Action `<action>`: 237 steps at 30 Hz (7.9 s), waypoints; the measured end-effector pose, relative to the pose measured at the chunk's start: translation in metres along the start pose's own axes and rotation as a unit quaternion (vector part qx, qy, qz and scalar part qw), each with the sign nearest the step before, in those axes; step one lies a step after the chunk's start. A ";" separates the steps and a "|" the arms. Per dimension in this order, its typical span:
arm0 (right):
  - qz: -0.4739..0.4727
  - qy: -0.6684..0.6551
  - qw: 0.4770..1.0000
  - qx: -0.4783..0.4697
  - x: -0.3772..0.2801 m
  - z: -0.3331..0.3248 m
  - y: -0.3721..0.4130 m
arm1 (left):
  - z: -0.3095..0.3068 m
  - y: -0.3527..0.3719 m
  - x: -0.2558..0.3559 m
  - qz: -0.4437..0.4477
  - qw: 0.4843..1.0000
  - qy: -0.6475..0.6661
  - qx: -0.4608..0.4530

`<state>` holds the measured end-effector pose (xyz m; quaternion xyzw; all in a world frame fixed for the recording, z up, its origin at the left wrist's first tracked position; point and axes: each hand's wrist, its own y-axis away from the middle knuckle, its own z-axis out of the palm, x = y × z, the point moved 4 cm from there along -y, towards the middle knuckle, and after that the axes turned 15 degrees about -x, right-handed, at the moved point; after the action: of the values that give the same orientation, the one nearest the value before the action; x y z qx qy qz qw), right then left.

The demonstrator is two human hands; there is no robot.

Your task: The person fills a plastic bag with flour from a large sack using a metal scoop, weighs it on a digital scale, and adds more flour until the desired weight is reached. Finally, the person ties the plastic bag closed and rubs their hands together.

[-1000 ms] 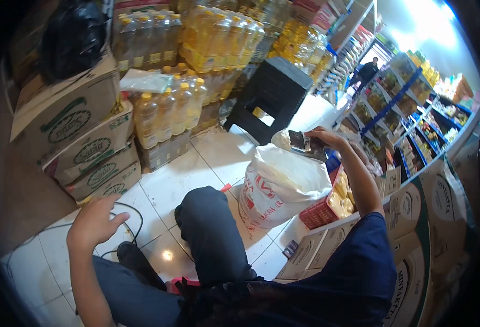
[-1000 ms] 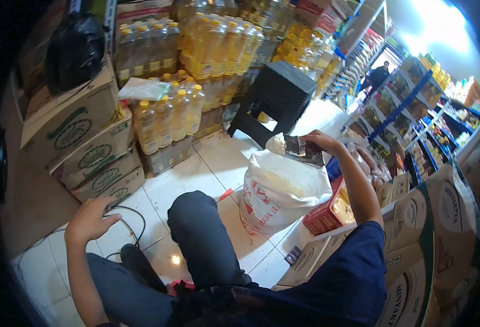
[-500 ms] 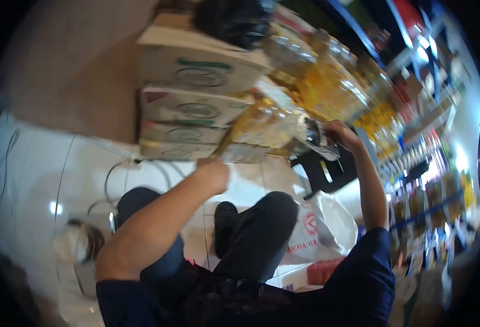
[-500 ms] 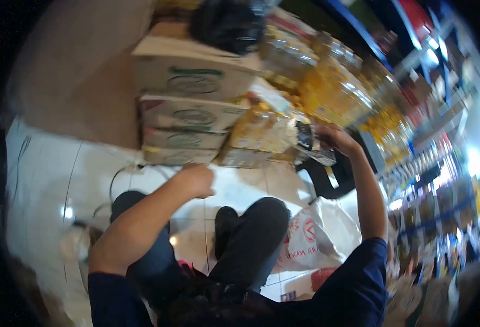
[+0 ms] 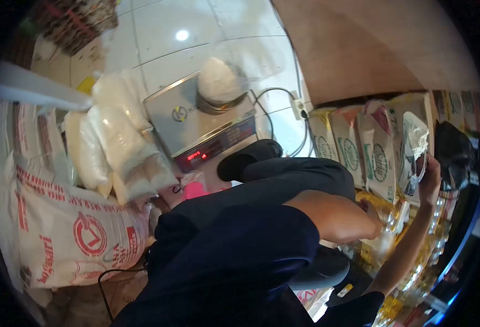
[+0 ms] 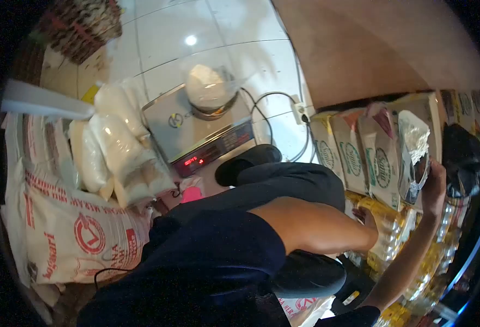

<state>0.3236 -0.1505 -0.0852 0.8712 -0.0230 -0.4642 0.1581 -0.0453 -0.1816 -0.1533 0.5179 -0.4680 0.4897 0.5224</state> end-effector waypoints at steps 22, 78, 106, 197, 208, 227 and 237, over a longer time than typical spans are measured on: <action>-0.006 0.085 0.996 -0.017 -0.154 0.182 -0.144 | 0.012 -0.027 -0.010 0.004 0.953 -0.288 -0.090; -0.004 -0.094 0.898 0.430 0.080 -0.053 0.093 | 0.045 -0.076 0.007 0.025 0.909 -0.369 -0.190; -0.143 0.615 0.769 -0.098 -0.221 0.320 -0.162 | -0.143 0.198 -0.189 0.226 0.733 0.076 0.637; 0.068 0.113 0.976 0.175 0.183 0.049 0.071 | -0.199 0.113 -0.039 -0.119 0.663 -0.584 0.453; -0.088 0.205 0.962 0.155 -0.032 0.070 -0.043 | -0.123 0.129 -0.041 -0.154 0.788 -0.536 0.260; -0.164 0.405 0.899 0.004 -0.186 0.236 -0.160 | -0.109 0.150 -0.026 -0.068 0.711 -0.569 0.407; -0.149 0.430 0.890 0.015 -0.184 0.245 -0.161 | -0.107 0.139 -0.043 -0.128 0.712 -0.592 0.355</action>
<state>0.0019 -0.0251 -0.1127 0.9811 0.1702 -0.0619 0.0680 -0.1896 -0.0777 -0.1872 0.9042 -0.4022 0.1411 -0.0267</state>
